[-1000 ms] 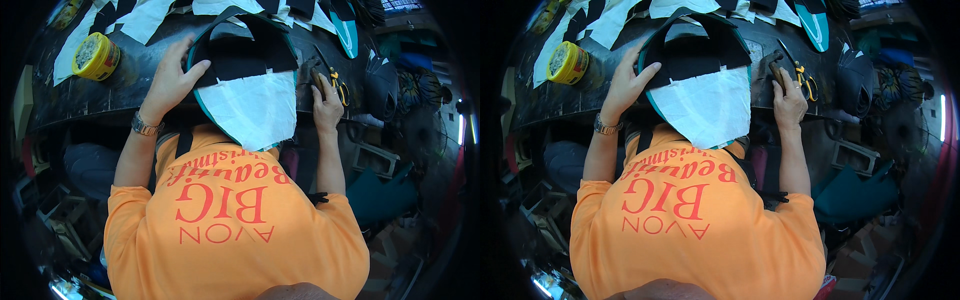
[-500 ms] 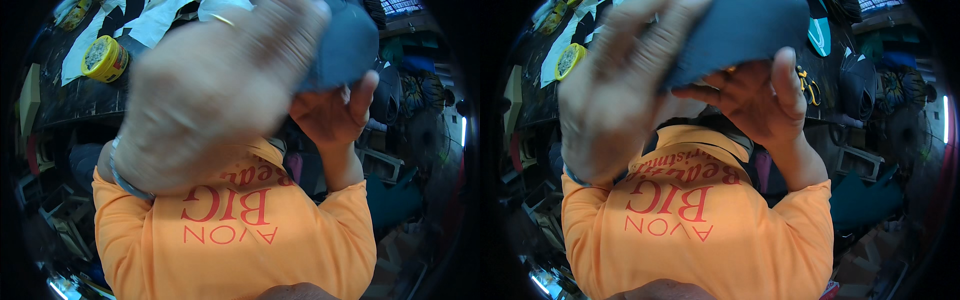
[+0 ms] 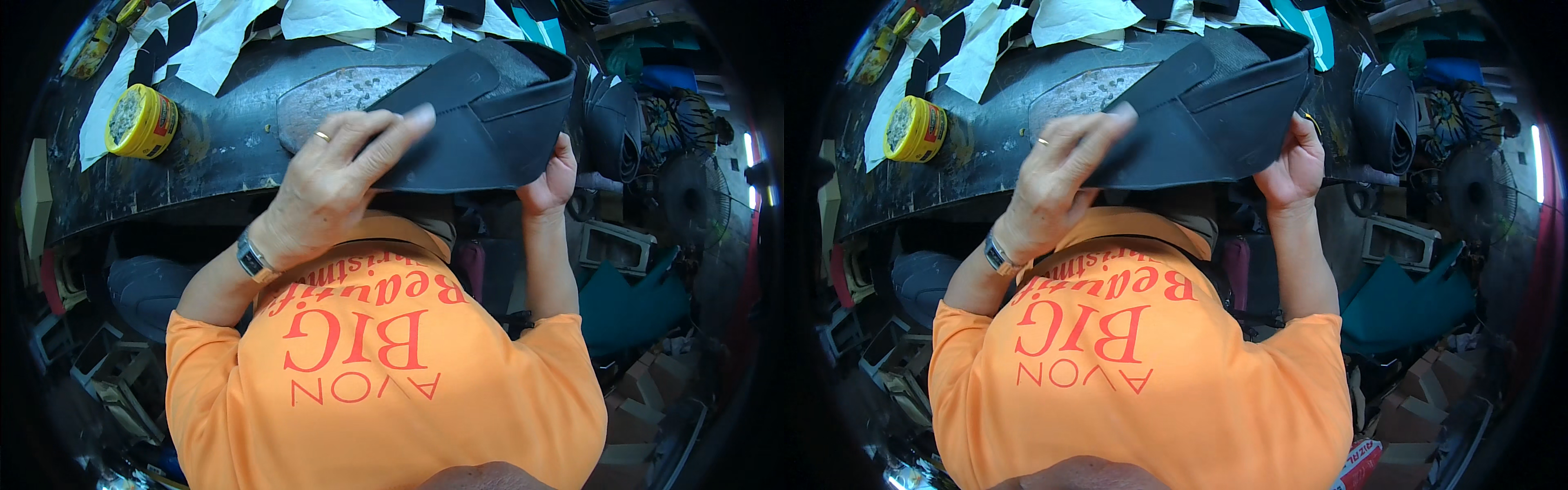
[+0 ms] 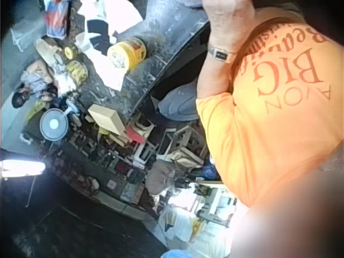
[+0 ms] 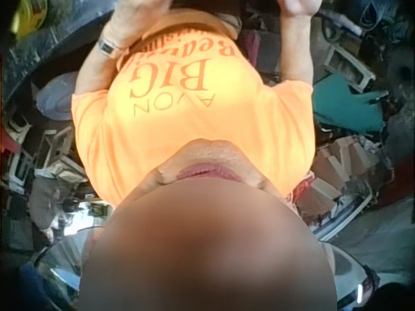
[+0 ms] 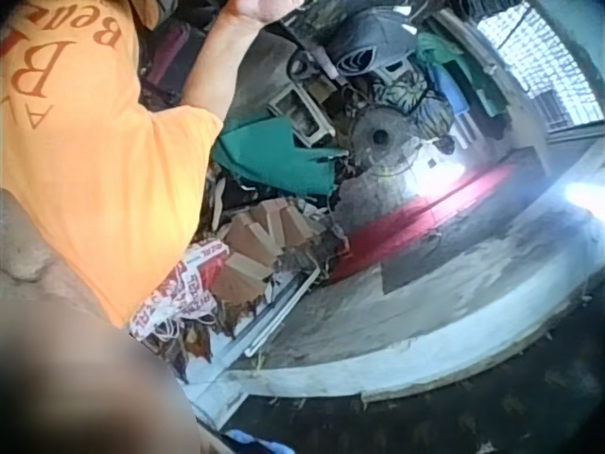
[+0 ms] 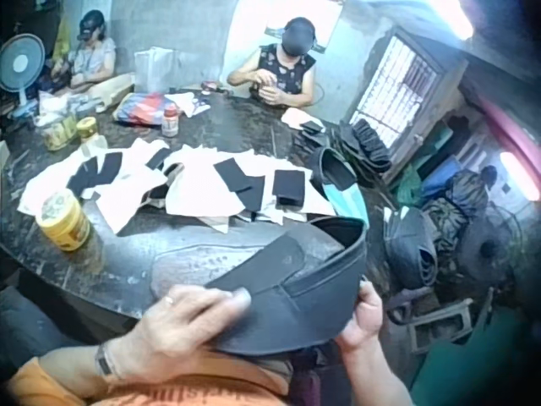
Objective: The person assembles a shoe by hand, attaching black and white fabric pieces to a teal shoe last, then fitting a black upper over it. They use a hammer to secure the upper and trim excess material with scissors. The process involves repeated adjustments and trimming to shape the shoe.
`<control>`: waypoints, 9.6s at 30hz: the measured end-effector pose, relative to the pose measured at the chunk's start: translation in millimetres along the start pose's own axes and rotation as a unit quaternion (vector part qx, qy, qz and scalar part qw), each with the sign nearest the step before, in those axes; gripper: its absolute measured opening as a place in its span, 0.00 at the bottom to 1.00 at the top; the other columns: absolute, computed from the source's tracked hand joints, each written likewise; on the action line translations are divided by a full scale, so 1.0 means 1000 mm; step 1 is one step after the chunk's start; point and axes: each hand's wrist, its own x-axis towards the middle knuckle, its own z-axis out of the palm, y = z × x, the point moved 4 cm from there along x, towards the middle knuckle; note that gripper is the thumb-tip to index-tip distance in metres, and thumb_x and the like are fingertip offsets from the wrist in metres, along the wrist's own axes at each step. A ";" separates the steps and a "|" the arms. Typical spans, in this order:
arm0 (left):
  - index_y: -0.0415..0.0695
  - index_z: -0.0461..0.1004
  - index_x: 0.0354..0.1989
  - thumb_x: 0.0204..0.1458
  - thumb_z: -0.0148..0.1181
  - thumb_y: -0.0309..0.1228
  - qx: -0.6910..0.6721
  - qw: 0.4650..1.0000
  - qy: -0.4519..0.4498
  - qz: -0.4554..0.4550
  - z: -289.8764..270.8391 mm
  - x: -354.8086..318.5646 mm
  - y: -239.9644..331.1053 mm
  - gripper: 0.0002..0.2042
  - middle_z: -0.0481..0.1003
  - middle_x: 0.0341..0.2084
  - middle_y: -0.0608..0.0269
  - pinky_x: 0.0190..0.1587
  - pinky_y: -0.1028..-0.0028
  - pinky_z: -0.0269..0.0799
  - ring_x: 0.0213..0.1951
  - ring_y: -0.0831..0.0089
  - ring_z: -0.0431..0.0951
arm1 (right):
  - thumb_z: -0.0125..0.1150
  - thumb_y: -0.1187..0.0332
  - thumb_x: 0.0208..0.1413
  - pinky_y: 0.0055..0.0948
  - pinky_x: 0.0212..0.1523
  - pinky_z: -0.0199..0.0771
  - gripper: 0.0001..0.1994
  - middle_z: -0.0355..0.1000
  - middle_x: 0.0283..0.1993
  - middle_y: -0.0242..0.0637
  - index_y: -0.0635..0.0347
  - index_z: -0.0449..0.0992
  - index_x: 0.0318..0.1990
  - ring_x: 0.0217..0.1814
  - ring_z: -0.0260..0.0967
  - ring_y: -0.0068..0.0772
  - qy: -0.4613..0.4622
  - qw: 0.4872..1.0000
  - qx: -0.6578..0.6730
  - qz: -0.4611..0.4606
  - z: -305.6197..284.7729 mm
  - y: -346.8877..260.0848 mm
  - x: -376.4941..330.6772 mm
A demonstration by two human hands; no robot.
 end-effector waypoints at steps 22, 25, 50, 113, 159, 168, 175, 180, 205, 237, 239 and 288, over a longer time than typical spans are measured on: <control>0.43 0.75 0.53 0.52 0.65 0.27 -0.051 0.995 -0.042 -0.073 0.029 -0.003 -0.052 0.18 0.73 0.45 0.54 0.51 0.66 0.74 0.49 0.57 0.76 | 0.55 0.68 0.62 0.43 0.62 0.65 0.16 0.71 0.57 0.47 0.63 0.74 0.55 0.62 0.64 0.50 0.255 0.149 -0.947 -0.129 -0.042 -0.062 -0.042; 0.47 0.74 0.56 0.54 0.65 0.33 0.006 0.996 -0.032 -0.085 0.025 0.022 -0.084 0.21 0.69 0.53 0.54 0.58 0.65 0.69 0.55 0.56 0.71 | 0.55 0.68 0.62 0.42 0.60 0.66 0.15 0.72 0.55 0.48 0.63 0.75 0.54 0.60 0.66 0.51 0.237 0.141 -0.955 -0.106 -0.046 -0.066 -0.042; 0.52 0.63 0.66 0.39 0.76 0.23 -0.109 0.939 -0.319 -0.074 0.031 0.079 -0.109 0.42 0.75 0.53 0.47 0.53 0.66 0.76 0.48 0.54 0.80 | 0.63 0.67 0.57 0.40 0.58 0.68 0.20 0.71 0.52 0.47 0.62 0.73 0.57 0.55 0.69 0.49 0.257 0.132 -0.955 -0.067 -0.055 -0.093 -0.022; 0.43 0.77 0.55 0.53 0.66 0.27 -0.450 0.842 -0.156 -0.252 0.026 0.007 -0.136 0.19 0.80 0.39 0.63 0.51 0.77 0.75 0.42 0.78 0.80 | 0.71 0.71 0.50 0.29 0.50 0.68 0.23 0.77 0.48 0.38 0.60 0.76 0.55 0.44 0.69 0.30 0.056 0.548 -0.825 -0.123 0.068 0.054 0.036; 0.40 0.80 0.46 0.45 0.75 0.37 -0.223 0.956 -0.126 -0.142 0.037 0.014 -0.114 0.21 0.74 0.30 0.65 0.36 0.75 0.68 0.32 0.75 0.73 | 0.51 0.75 0.59 0.43 0.58 0.67 0.14 0.73 0.51 0.51 0.66 0.76 0.51 0.55 0.68 0.54 0.206 0.138 -0.962 -0.111 -0.041 -0.066 -0.042; 0.43 0.82 0.34 0.51 0.71 0.34 -0.288 0.911 -0.170 -0.243 0.029 0.018 -0.113 0.08 0.74 0.27 0.73 0.24 0.85 0.61 0.24 0.87 0.68 | 0.56 0.70 0.59 0.44 0.56 0.68 0.15 0.73 0.53 0.48 0.63 0.75 0.53 0.54 0.68 0.52 0.224 0.138 -0.956 -0.131 -0.042 -0.075 -0.023; 0.43 0.83 0.37 0.51 0.71 0.36 -0.340 0.902 -0.162 -0.210 0.033 0.024 -0.113 0.10 0.76 0.27 0.70 0.27 0.80 0.68 0.25 0.83 0.71 | 0.60 0.69 0.58 0.44 0.56 0.69 0.17 0.72 0.53 0.48 0.62 0.75 0.53 0.55 0.68 0.53 0.258 0.132 -0.954 -0.079 -0.051 -0.086 -0.018; 0.42 0.83 0.40 0.51 0.71 0.36 -0.248 0.944 -0.196 -0.095 0.040 0.027 -0.115 0.12 0.77 0.30 0.70 0.28 0.77 0.67 0.25 0.80 0.69 | 0.61 0.69 0.55 0.44 0.55 0.69 0.19 0.73 0.50 0.50 0.62 0.74 0.54 0.51 0.70 0.53 0.274 0.190 -0.934 -0.132 -0.055 -0.094 -0.020; 0.46 0.81 0.48 0.53 0.69 0.34 -0.428 0.821 -0.277 -0.256 0.038 0.028 -0.118 0.15 0.75 0.27 0.77 0.24 0.86 0.61 0.22 0.89 0.64 | 0.78 0.65 0.40 0.25 0.48 0.64 0.26 0.66 0.39 0.30 0.58 0.70 0.46 0.43 0.64 0.24 0.197 0.573 -0.794 0.036 0.032 -0.018 -0.065; 0.47 0.81 0.48 0.55 0.67 0.36 -0.431 0.824 -0.267 -0.253 0.041 0.027 -0.114 0.14 0.72 0.24 0.79 0.23 0.86 0.60 0.21 0.89 0.63 | 0.76 0.43 0.33 0.31 0.50 0.68 0.36 0.71 0.36 0.39 0.57 0.72 0.47 0.40 0.68 0.34 0.148 0.475 -0.855 0.145 0.044 -0.005 -0.037; 0.47 0.81 0.47 0.55 0.67 0.36 -0.423 0.829 -0.264 -0.254 0.041 0.027 -0.115 0.13 0.72 0.24 0.79 0.23 0.86 0.60 0.21 0.89 0.63 | 0.76 0.43 0.33 0.32 0.51 0.70 0.37 0.73 0.37 0.41 0.58 0.71 0.48 0.40 0.70 0.36 0.135 0.470 -0.862 0.132 0.044 -0.004 -0.037; 0.46 0.81 0.49 0.55 0.67 0.37 -0.384 0.860 -0.261 -0.212 0.044 0.026 -0.116 0.15 0.74 0.23 0.75 0.19 0.85 0.58 0.18 0.87 0.63 | 0.80 0.55 0.39 0.20 0.26 0.57 0.23 0.65 0.27 0.31 0.58 0.72 0.32 0.26 0.60 0.21 0.108 0.471 -0.872 0.077 0.042 0.004 -0.007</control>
